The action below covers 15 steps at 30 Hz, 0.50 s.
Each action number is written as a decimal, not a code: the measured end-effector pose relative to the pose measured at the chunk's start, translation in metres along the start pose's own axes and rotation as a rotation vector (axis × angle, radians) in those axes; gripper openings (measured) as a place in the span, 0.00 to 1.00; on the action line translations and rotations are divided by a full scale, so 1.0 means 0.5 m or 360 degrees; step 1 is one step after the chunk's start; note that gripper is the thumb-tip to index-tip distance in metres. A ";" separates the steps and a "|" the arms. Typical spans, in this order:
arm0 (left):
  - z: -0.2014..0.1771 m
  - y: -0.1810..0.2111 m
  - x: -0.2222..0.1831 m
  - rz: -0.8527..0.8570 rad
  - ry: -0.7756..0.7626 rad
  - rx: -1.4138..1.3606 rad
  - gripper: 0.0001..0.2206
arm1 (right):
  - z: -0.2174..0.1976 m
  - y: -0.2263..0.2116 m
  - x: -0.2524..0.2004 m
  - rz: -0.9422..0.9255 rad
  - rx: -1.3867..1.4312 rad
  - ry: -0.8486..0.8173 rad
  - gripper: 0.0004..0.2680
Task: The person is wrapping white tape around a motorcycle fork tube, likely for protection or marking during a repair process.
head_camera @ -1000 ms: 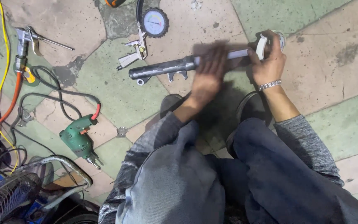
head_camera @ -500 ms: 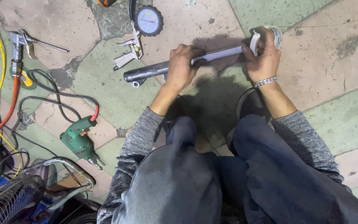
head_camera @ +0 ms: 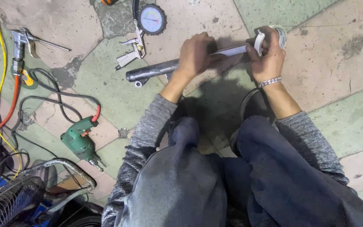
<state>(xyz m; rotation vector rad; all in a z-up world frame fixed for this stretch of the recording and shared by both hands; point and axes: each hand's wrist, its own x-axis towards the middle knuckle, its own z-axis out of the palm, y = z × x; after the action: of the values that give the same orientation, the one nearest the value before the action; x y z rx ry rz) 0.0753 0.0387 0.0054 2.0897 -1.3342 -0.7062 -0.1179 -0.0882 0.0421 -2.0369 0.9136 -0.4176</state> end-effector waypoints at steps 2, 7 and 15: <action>-0.019 -0.014 -0.009 -0.0005 -0.0143 0.0020 0.12 | -0.001 0.003 -0.002 -0.0029 -0.0005 0.0016 0.24; -0.084 -0.024 -0.047 -0.0316 -0.0470 0.0130 0.12 | 0.004 0.008 -0.003 0.0067 0.0019 -0.0005 0.23; -0.075 0.007 -0.105 -0.0057 -0.0052 0.0064 0.11 | -0.049 -0.036 -0.010 -0.0149 -0.0183 -0.0144 0.22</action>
<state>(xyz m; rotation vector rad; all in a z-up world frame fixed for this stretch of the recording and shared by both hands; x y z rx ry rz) 0.0794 0.0920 0.0412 2.1474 -1.3419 -0.7370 -0.1273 -0.0912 0.0713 -2.1914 0.8061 -0.3270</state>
